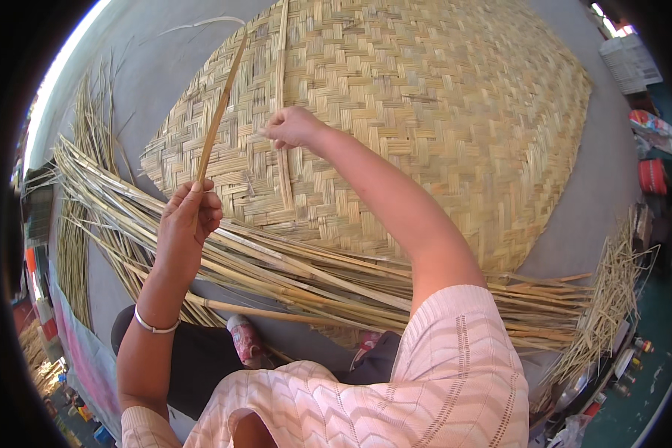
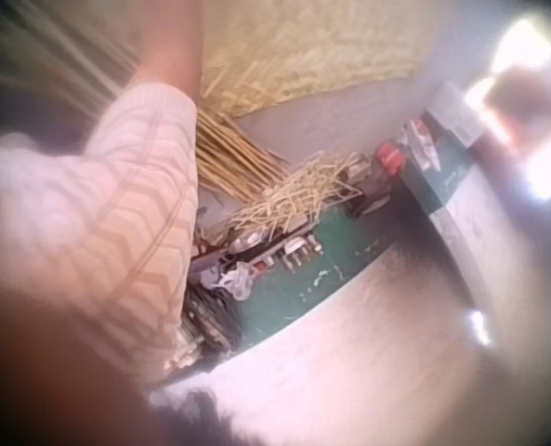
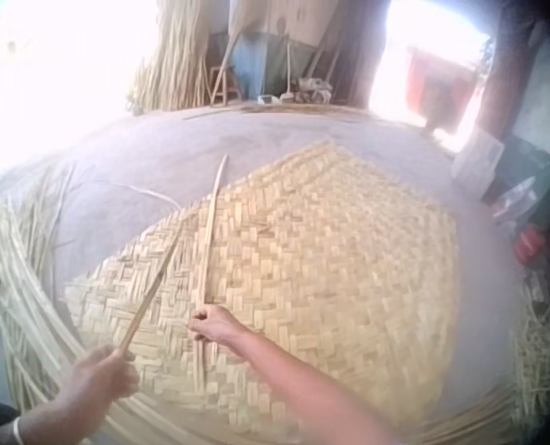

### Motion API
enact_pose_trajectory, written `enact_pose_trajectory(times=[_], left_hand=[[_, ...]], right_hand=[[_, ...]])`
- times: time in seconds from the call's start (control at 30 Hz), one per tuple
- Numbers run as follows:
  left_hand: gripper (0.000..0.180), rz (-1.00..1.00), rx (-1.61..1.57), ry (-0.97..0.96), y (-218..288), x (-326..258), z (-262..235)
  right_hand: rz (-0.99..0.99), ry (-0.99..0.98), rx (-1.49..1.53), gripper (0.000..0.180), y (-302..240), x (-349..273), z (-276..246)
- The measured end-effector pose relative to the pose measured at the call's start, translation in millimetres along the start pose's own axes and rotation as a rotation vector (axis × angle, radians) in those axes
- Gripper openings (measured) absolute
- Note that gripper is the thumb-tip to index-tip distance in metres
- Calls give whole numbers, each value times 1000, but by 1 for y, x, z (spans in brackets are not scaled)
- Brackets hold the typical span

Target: The person weaves a large mat by hand, interlacing long dried palm strips into a partially completed mat on the floor. They repeatedly pick up strips, align them, and press them into the weave pattern.

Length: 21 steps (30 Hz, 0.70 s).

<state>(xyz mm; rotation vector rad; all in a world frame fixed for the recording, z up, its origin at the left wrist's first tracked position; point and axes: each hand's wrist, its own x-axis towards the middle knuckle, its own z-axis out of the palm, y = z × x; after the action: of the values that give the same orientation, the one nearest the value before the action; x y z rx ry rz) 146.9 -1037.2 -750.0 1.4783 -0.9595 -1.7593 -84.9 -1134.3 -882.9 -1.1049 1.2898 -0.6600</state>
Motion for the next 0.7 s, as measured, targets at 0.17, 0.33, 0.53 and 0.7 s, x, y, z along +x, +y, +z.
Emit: enact_pose_trajectory(times=[0.17,0.33,0.53,0.7], left_hand=[[25,51,-13,-39,7,-1,15],[27,255,157,-53,11,0,22],[27,86,241,-101,-3,7,21],[22,-180,316,-148,-22,5,19]], right_hand=[[-202,-472,348,35,-78,-50,17],[-426,-328,70,25,-113,-68,20],[-304,-350,224,19,-80,-71,27],[61,-380,523,17,-28,-80,43]])
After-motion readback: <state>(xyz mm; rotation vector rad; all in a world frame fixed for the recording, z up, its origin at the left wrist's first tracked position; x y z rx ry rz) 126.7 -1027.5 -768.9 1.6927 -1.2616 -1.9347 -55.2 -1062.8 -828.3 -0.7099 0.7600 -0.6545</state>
